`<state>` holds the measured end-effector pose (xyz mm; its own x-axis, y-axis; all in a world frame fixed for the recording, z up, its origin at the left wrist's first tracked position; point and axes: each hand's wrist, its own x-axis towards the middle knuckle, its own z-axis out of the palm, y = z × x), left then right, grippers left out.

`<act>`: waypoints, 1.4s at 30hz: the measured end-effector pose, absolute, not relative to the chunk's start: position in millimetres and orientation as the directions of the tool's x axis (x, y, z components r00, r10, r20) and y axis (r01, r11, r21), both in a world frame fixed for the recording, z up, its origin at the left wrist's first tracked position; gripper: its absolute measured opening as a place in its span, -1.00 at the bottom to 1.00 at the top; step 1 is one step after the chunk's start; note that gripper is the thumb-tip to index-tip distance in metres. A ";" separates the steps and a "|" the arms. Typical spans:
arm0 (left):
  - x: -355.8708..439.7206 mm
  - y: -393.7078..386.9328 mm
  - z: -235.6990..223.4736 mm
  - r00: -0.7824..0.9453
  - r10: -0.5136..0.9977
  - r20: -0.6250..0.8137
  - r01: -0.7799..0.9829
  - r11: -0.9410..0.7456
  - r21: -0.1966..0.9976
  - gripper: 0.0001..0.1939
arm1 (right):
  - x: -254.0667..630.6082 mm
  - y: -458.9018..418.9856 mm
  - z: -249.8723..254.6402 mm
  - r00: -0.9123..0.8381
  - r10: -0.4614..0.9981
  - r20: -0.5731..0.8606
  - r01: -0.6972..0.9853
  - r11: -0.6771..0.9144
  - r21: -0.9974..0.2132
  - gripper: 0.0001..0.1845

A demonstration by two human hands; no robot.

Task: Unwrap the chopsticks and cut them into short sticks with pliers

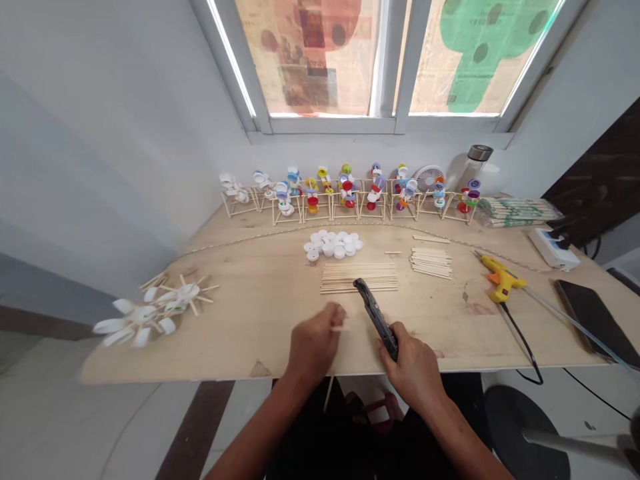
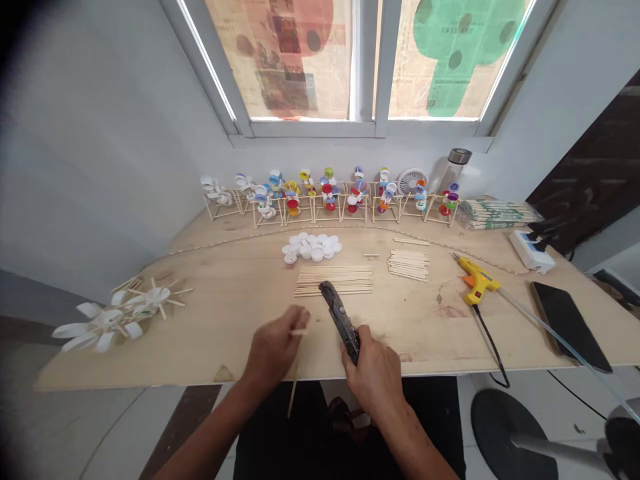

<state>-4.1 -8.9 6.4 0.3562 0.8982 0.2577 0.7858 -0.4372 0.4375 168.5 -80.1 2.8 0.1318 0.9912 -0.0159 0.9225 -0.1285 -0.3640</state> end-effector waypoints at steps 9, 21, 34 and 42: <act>3.6 -38.4 -28.3 0.643 0.700 0.310 0.745 -0.666 -0.038 -0.82 | 167.5 -82.4 -2.8 0.154 0.988 -0.004 0.910 -0.143 -0.388 -0.86; 1.9 16.5 0.0 0.506 0.854 0.117 0.858 -0.513 0.034 -0.79 | 188.3 -84.7 -6.4 0.221 0.975 -0.035 0.537 -0.152 -0.830 -0.72; 18.8 52.0 5.4 0.631 0.771 -0.087 0.771 -0.636 -0.038 -0.84 | 193.2 -84.2 -15.3 0.214 0.972 -0.100 0.312 -0.165 -0.936 -0.76; 19.0 57.7 11.3 0.678 0.730 -0.080 0.729 -0.683 -0.051 -0.82 | 194.0 -87.1 -14.1 0.197 0.977 -0.086 0.288 -0.142 -0.947 -0.77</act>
<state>19.0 57.7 11.3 0.6783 0.7304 -0.0802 0.7289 -0.6827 -0.0514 194.0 -87.1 -14.1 0.1969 0.9766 -0.0863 0.2876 -0.1417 -0.9472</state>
